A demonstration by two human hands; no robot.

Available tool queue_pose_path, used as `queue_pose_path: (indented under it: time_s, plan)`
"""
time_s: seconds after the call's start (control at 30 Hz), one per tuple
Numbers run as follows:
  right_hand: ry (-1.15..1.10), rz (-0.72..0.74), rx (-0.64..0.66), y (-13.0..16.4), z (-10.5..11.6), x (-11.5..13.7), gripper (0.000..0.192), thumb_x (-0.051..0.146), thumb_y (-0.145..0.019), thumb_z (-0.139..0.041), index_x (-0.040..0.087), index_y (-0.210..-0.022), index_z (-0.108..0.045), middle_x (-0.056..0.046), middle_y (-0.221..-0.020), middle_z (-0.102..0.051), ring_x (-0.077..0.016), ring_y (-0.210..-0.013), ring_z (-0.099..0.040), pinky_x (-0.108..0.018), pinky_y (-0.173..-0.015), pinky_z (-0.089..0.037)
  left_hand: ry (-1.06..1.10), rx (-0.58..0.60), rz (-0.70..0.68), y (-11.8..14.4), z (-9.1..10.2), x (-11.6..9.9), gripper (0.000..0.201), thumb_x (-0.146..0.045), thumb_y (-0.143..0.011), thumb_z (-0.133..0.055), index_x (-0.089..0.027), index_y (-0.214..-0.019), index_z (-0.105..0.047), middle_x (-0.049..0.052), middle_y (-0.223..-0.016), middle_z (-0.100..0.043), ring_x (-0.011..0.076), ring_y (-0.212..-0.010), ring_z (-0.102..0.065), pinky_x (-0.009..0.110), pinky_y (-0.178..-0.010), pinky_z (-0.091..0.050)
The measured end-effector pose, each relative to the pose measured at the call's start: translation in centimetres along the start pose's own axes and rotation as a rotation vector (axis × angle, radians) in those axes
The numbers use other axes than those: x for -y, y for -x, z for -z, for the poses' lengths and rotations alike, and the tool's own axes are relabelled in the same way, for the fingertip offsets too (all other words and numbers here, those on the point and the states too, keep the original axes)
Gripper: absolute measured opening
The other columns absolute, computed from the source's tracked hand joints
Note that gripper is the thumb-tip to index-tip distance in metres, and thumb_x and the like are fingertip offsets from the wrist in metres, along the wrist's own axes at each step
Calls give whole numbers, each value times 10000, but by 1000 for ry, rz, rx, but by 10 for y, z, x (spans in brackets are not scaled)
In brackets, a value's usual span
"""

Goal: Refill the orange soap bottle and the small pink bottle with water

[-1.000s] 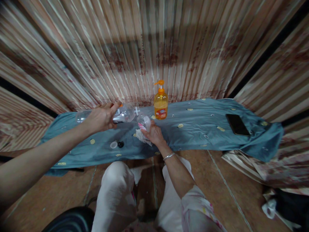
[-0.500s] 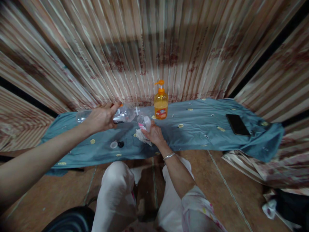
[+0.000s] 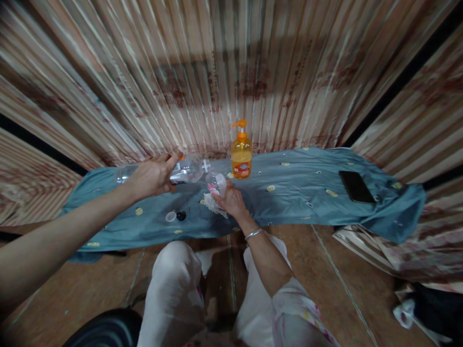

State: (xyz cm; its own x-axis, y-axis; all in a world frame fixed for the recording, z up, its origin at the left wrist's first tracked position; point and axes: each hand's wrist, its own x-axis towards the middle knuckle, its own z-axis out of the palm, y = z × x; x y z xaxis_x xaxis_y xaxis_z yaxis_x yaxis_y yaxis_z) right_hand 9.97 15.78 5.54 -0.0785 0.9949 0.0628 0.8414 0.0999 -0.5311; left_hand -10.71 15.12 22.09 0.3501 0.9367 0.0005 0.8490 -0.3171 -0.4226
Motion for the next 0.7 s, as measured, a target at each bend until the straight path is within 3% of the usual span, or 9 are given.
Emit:
queue_pose_path:
  time_s: [0.7]
  plan:
    - [-9,7,4,0,0,-1,558,474,-933,-645,84,-1300,-487,-200,-1140,-753,-300,-1068,-733,-324,-876,-521,2,14,5,1,5,-2,766,-338,-795,-723,-132,-1454,-390,186,-1263,-641,350,-1169,-653,389,-933,-500]
